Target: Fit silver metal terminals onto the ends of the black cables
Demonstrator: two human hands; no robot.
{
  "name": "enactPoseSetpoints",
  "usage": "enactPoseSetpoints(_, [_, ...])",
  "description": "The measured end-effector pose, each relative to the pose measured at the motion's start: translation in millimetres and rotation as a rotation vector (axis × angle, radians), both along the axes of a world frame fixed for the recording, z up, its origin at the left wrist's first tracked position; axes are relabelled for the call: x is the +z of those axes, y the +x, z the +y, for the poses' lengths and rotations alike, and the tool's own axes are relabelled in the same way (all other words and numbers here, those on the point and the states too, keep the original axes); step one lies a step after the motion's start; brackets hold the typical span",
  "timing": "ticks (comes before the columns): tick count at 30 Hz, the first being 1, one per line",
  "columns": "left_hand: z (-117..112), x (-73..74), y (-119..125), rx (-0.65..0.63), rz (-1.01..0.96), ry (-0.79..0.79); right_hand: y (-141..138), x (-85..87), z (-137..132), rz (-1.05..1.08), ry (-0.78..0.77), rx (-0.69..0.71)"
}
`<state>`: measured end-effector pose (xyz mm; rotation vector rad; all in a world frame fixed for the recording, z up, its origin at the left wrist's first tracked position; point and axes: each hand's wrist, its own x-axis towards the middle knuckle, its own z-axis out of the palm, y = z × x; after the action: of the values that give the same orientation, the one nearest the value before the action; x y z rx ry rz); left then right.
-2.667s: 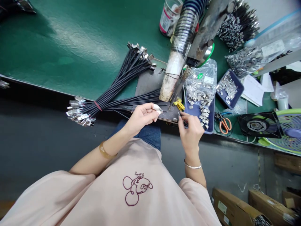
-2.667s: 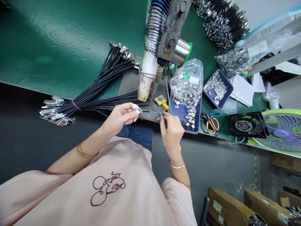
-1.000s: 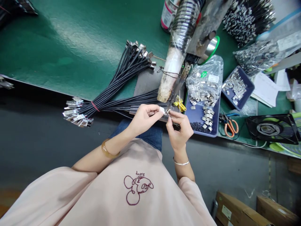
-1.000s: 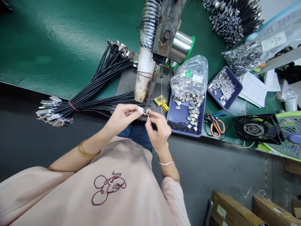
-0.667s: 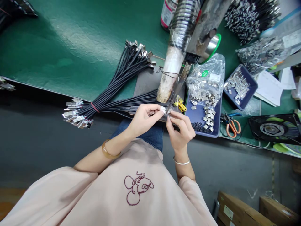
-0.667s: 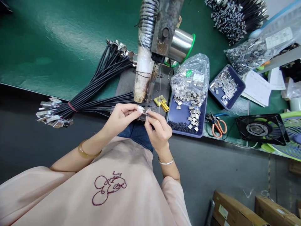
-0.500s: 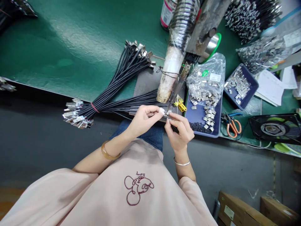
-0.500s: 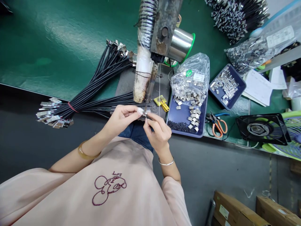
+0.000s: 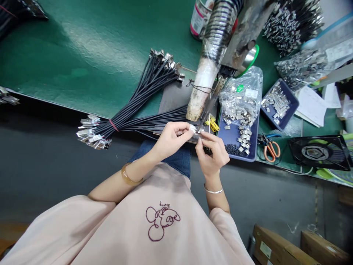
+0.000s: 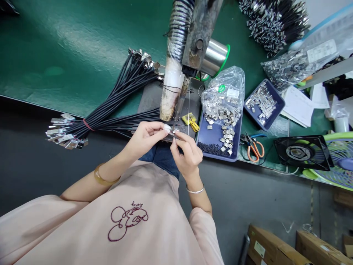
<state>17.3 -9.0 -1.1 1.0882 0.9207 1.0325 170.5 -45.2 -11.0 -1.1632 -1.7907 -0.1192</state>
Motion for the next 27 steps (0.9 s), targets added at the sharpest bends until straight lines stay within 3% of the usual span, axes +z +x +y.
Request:
enactPoseSetpoints(7, [0.1,-3.4,-0.9,-0.032,-0.008,-0.04,2.6,0.3,-1.6,-0.065,0.029,0.039])
enactPoseSetpoints(13, [-3.2,-2.5,-1.7,-0.048,0.007,0.006,3.7,0.3,-6.1,-0.051,0.009,-0.009])
enactPoseSetpoints(15, [-5.3,-1.8,-2.4,-0.043,0.047,0.053,2.7,2.6,-7.4,0.021,-0.06,-0.04])
enactPoseSetpoints(20, [-8.1,-1.1,-3.5,0.03,0.156,0.146,-0.7,11.7,-7.6,0.311,-0.424,-0.009])
enactPoseSetpoints(27, [-4.8,-1.4,-1.0,0.033,0.177,0.111,-1.0,16.8,-5.1,0.355,-0.473,0.018])
